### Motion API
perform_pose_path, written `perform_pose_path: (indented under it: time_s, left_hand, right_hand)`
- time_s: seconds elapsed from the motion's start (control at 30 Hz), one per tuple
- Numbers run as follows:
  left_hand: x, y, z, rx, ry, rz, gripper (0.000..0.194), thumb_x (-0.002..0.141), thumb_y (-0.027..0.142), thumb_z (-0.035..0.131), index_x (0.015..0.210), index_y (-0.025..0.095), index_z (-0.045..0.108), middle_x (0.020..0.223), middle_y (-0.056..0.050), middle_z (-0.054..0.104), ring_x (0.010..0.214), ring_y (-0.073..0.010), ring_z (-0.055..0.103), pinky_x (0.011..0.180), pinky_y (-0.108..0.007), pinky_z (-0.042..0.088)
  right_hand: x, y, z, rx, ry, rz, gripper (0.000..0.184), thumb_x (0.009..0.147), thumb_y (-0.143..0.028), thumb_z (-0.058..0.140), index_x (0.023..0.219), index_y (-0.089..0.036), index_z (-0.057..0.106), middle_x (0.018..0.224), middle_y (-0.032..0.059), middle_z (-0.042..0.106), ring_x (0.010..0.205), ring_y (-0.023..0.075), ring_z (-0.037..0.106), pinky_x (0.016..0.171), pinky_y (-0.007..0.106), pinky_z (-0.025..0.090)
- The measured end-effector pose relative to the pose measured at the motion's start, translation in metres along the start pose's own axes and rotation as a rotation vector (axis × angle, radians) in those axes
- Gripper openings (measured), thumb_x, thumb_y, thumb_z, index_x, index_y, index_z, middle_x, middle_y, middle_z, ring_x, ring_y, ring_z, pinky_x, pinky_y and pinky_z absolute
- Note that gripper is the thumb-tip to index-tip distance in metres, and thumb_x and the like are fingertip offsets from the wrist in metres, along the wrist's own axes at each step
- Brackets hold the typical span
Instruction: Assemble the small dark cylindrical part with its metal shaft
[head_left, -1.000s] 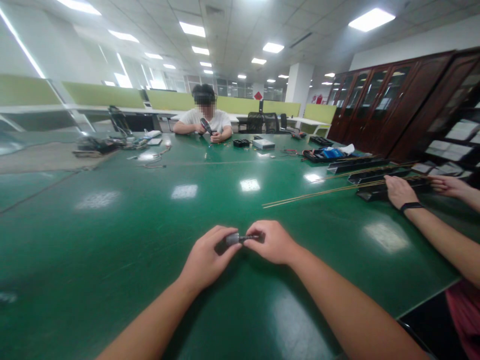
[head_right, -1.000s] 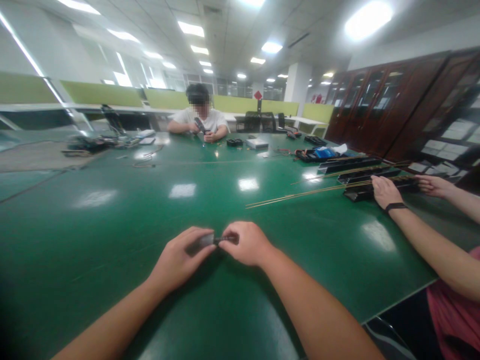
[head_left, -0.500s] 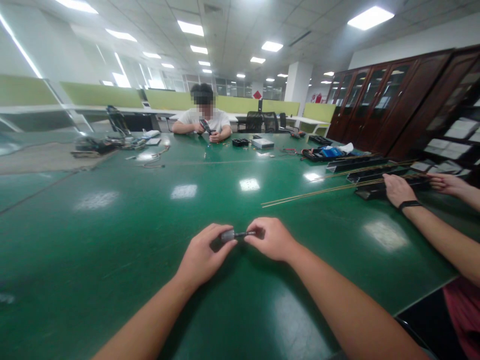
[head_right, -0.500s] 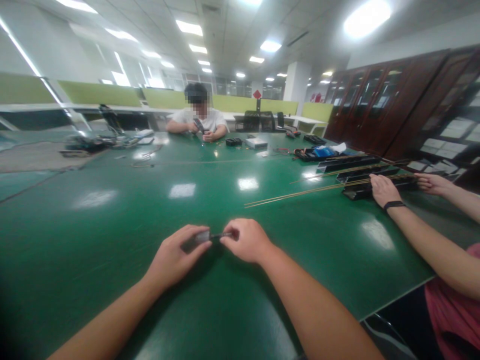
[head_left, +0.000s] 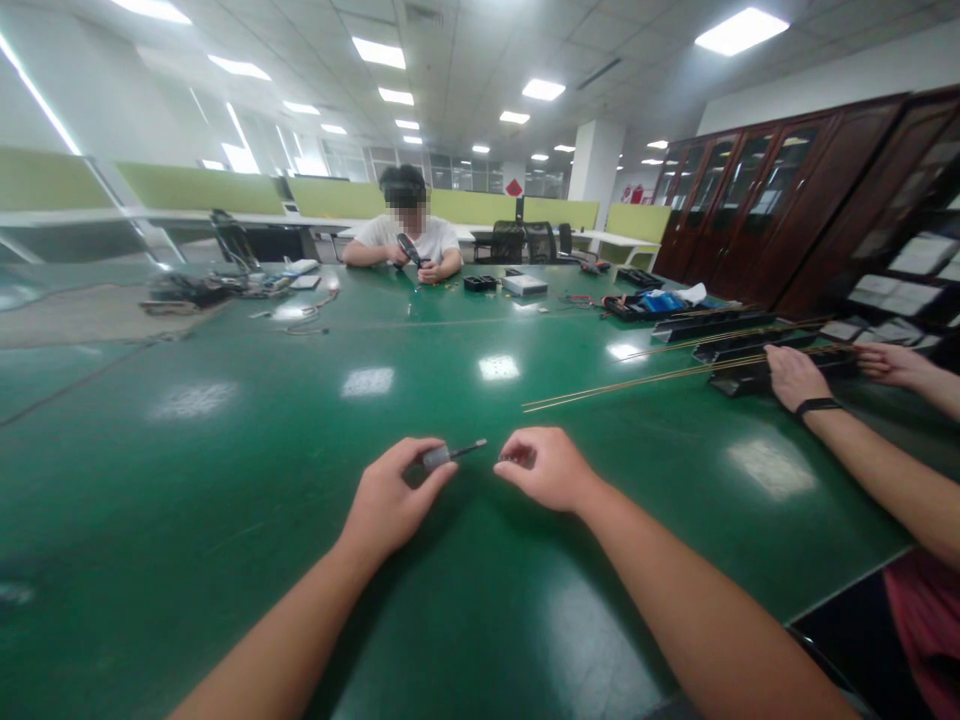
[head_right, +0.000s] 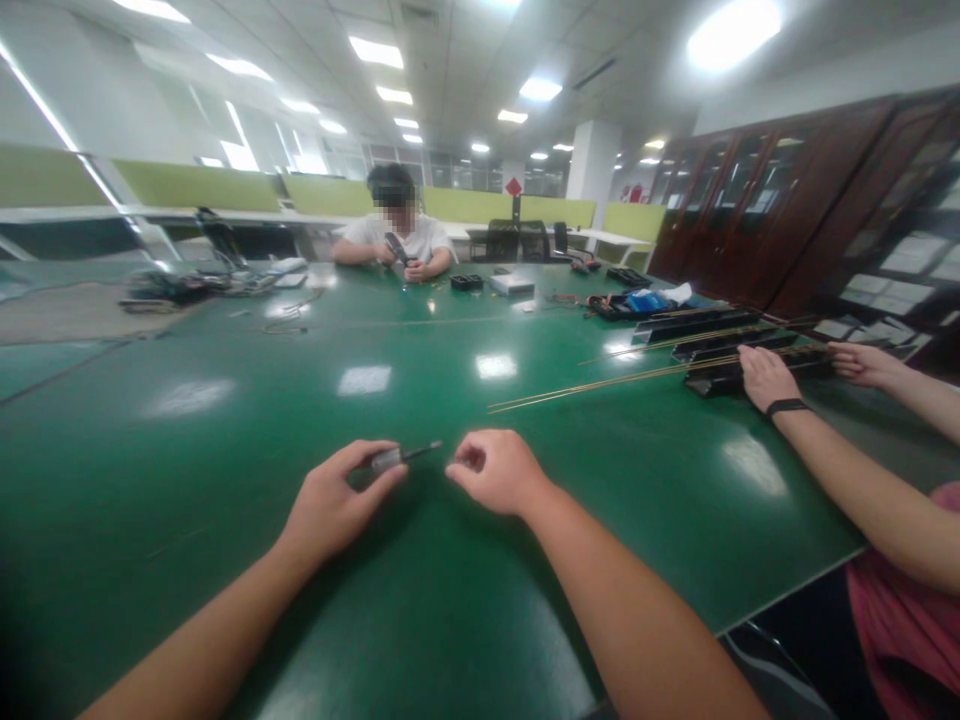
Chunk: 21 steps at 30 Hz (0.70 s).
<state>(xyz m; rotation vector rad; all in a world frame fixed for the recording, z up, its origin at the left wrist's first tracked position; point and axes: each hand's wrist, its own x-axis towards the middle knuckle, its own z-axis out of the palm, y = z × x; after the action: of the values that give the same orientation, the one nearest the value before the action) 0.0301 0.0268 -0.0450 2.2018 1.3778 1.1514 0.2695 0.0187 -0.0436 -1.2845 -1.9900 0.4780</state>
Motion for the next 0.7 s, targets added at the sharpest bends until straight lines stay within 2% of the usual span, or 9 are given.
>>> perform_pose_path:
  time_s: [0.13, 0.23, 0.3, 0.5, 0.7]
  left_hand:
    - [0.006, -0.007, -0.004, -0.058, 0.094, -0.26, 0.048, 0.078, 0.06, 0.064, 0.102, 0.019, 0.071, 0.089, -0.005, 0.071, 0.075, -0.0205, 0.063, 0.071, -0.031, 0.05]
    - [0.008, -0.012, 0.0, -0.307, 0.159, -0.426, 0.051, 0.074, 0.058, 0.07, 0.105, 0.017, 0.069, 0.082, -0.004, 0.069, 0.07, -0.017, 0.061, 0.063, -0.025, 0.047]
    - [0.008, -0.013, 0.004, -0.47, 0.186, -0.476, 0.056, 0.071, 0.056, 0.075, 0.109, 0.015, 0.067, 0.084, -0.004, 0.069, 0.071, -0.0158, 0.061, 0.063, -0.023, 0.048]
    - [0.009, -0.018, 0.011, -0.643, 0.238, -0.508, 0.064, 0.064, 0.049, 0.082, 0.111, 0.015, 0.057, 0.107, -0.01, 0.069, 0.087, -0.0187, 0.068, 0.084, -0.032, 0.055]
    - [0.007, -0.017, 0.009, -0.662, 0.258, -0.533, 0.069, 0.057, 0.043, 0.086, 0.115, 0.016, 0.062, 0.117, -0.013, 0.068, 0.11, -0.0252, 0.064, 0.109, -0.045, 0.045]
  right_hand:
    - [-0.002, 0.002, 0.004, -0.001, -0.091, -0.012, 0.012, 0.079, -0.031, 0.072, 0.08, -0.019, 0.072, 0.072, 0.0008, 0.069, 0.064, 0.0133, 0.059, 0.06, 0.024, 0.042]
    - [-0.003, 0.004, 0.007, 0.011, -0.138, -0.02, 0.013, 0.08, -0.032, 0.071, 0.08, -0.02, 0.071, 0.071, 0.0004, 0.068, 0.062, 0.0127, 0.058, 0.057, 0.023, 0.041]
    - [-0.004, 0.005, 0.008, 0.023, -0.151, -0.021, 0.013, 0.08, -0.033, 0.071, 0.08, -0.02, 0.071, 0.07, 0.0003, 0.068, 0.062, 0.0125, 0.058, 0.057, 0.023, 0.04]
    - [-0.003, 0.004, 0.009, 0.053, -0.183, -0.015, 0.013, 0.079, -0.032, 0.072, 0.081, -0.02, 0.071, 0.07, 0.0001, 0.068, 0.06, 0.0121, 0.058, 0.055, 0.022, 0.041]
    - [-0.004, 0.003, 0.011, 0.057, -0.198, -0.014, 0.014, 0.079, -0.033, 0.072, 0.082, -0.02, 0.071, 0.071, 0.0003, 0.069, 0.061, 0.0122, 0.059, 0.056, 0.022, 0.041]
